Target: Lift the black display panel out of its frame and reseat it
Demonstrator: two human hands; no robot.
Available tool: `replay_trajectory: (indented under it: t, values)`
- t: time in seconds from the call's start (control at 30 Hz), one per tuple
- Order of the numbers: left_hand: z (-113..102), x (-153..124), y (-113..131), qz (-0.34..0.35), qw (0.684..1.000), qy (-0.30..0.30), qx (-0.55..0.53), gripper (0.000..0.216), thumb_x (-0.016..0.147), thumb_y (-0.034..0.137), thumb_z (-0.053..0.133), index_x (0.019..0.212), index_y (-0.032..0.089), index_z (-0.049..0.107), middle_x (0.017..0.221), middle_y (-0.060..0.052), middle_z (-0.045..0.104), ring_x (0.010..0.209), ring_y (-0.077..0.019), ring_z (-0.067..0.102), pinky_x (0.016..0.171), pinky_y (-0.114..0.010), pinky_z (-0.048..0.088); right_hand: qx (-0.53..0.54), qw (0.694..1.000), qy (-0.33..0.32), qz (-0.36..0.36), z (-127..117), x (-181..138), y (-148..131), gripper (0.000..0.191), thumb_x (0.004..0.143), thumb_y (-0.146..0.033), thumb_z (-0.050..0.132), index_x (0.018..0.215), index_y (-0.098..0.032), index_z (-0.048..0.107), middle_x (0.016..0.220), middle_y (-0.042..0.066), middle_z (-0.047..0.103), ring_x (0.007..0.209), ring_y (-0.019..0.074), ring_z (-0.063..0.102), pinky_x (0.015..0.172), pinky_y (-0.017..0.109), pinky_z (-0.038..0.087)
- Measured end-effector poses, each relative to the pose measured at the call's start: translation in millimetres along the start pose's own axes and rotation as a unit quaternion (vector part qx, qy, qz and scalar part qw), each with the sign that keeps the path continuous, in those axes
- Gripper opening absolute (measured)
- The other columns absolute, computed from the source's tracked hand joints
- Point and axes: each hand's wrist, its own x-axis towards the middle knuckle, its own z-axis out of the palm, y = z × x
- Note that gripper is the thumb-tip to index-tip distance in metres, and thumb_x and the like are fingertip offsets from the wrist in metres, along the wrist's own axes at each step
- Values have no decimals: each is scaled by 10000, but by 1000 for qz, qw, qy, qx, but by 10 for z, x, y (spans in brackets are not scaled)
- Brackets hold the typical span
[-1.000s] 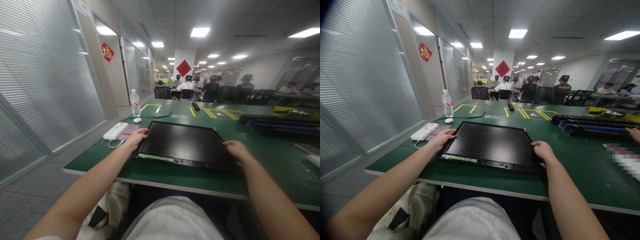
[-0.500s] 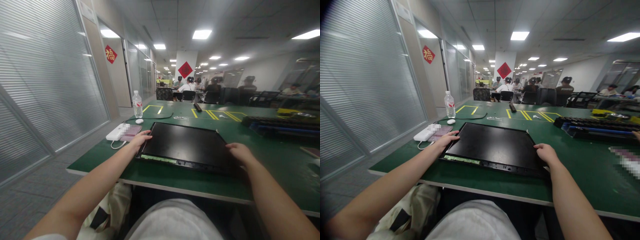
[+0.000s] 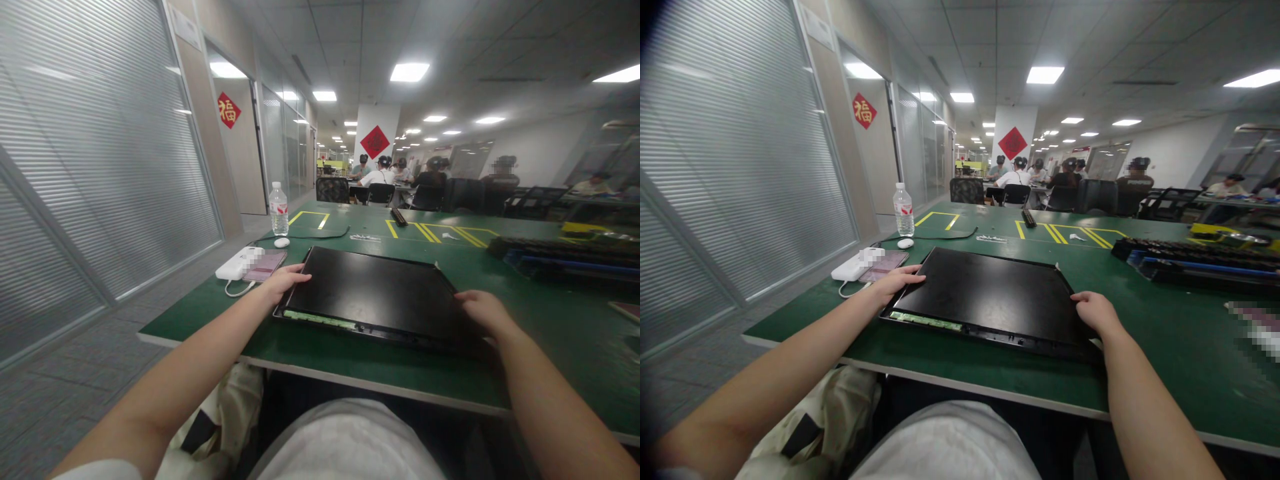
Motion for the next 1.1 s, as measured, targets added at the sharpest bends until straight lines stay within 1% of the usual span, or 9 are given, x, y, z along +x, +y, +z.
replay_trajectory:
  t: [0.1,0.2,0.37,0.43,0.57,0.67,0.83,1.0,1.1]
  values:
    - [-26,16,-17,8,1000,1,14,521,605,73,890,1096,161,741,756,-68,803,591,-244,751,589,-354,614,-3,1000,0,-2,-1,-5,-9,366,642,-82,598,922,-208,797,928,107,780,829,257,727,744,350,567]
    - [-43,47,-36,25,1000,5,19,575,595,108,909,1138,168,731,781,-73,808,629,-253,760,591,-348,606,-9,1000,-2,-7,-9,-18,-29,353,643,-75,603,909,-209,792,897,100,780,797,249,724,729,340,564]
    - [-43,79,-52,56,998,18,9,579,612,100,895,1160,166,720,881,-80,820,763,-239,780,714,-326,610,-29,999,8,-14,-24,-63,-78,372,634,-85,612,926,-209,806,909,94,784,825,248,726,762,335,561]
    - [-29,61,-44,62,998,22,8,590,623,85,882,1180,175,712,913,-77,822,790,-235,781,730,-320,609,-39,999,15,-12,-26,-86,-100,381,637,-86,610,937,-209,810,926,96,785,851,250,725,776,332,557]
    - [24,-31,-6,64,998,-7,12,602,631,91,872,1203,181,710,1006,-99,820,831,-259,782,734,-343,617,-49,998,22,-13,-28,-125,-139,352,669,-124,628,957,-206,814,961,96,785,859,247,722,771,323,552]
    - [55,-92,24,63,997,-31,14,682,609,89,881,1256,196,692,1067,-106,813,869,-283,783,757,-365,621,-54,998,24,-14,-37,-140,-161,287,691,-176,661,931,-213,814,942,92,785,863,245,723,774,314,547]
    - [55,-103,34,67,997,-44,9,718,609,75,870,1286,206,670,1098,-95,810,871,-271,785,766,-354,622,-63,998,20,-18,-63,-151,-187,237,709,-212,674,903,-211,809,931,96,787,861,254,724,784,330,548]
    - [44,-86,20,72,996,-59,6,705,611,78,866,1278,212,679,1106,-97,808,914,-287,783,746,-356,625,-71,997,26,-27,-70,-135,-182,223,703,-178,665,869,-220,809,999,98,787,932,275,716,848,361,544]
    - [39,-82,22,76,995,-61,7,715,601,74,870,1278,201,677,1093,-103,807,889,-284,782,734,-361,625,-71,997,27,-24,-55,-124,-164,279,689,-116,629,875,-217,810,996,96,786,931,269,721,848,355,548]
